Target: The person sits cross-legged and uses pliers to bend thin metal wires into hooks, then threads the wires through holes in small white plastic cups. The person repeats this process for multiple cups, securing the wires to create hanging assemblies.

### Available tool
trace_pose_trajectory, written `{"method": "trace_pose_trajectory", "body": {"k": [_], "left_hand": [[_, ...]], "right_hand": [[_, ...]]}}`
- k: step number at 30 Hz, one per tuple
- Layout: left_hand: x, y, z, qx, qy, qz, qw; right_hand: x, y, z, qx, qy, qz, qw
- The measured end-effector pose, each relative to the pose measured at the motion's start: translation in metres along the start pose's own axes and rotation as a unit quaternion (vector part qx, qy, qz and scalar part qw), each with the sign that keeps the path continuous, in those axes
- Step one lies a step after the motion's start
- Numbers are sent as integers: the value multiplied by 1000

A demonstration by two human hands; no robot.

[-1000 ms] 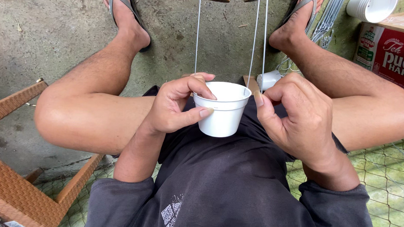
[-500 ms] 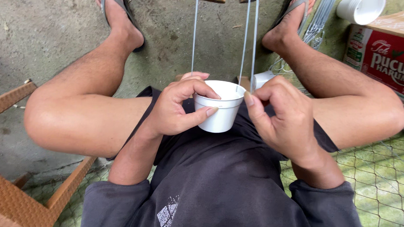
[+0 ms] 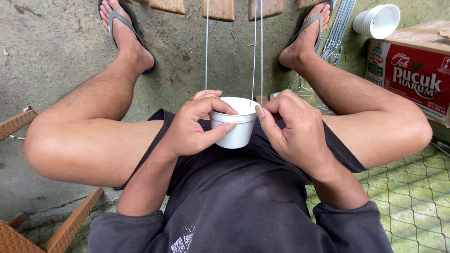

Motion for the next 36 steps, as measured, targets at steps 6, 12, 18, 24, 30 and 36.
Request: {"method": "trace_pose_trajectory", "body": {"k": [6, 12, 18, 24, 30, 36], "left_hand": [[1, -1, 0, 16, -11, 1, 1000], [2, -3, 2, 21, -17, -9, 1000], [2, -4, 1, 27, -27, -24, 999], [-3, -8, 2, 2, -40, -30, 999], [-1, -8, 3, 0, -35, -25, 999], [0, 0, 2, 19, -16, -7, 1000]], "right_hand": [[-4, 8, 6, 44, -8, 35, 998], [-4, 7, 11, 48, -11, 32, 998], [-3, 5, 12, 58, -20, 28, 998], [-8, 7, 16, 58, -29, 42, 997], [-10, 12, 25, 96, -40, 62, 993], [-10, 11, 30, 111, -31, 60, 992]]}}
Point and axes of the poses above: each hand's wrist, its own x-axis towards the middle knuckle, its own z-axis out of the palm, y = z × x, the point moved 9 cm from there along x, towards the middle knuckle, and after that the axes turned 13 degrees about -x, right-handed, at the moved point
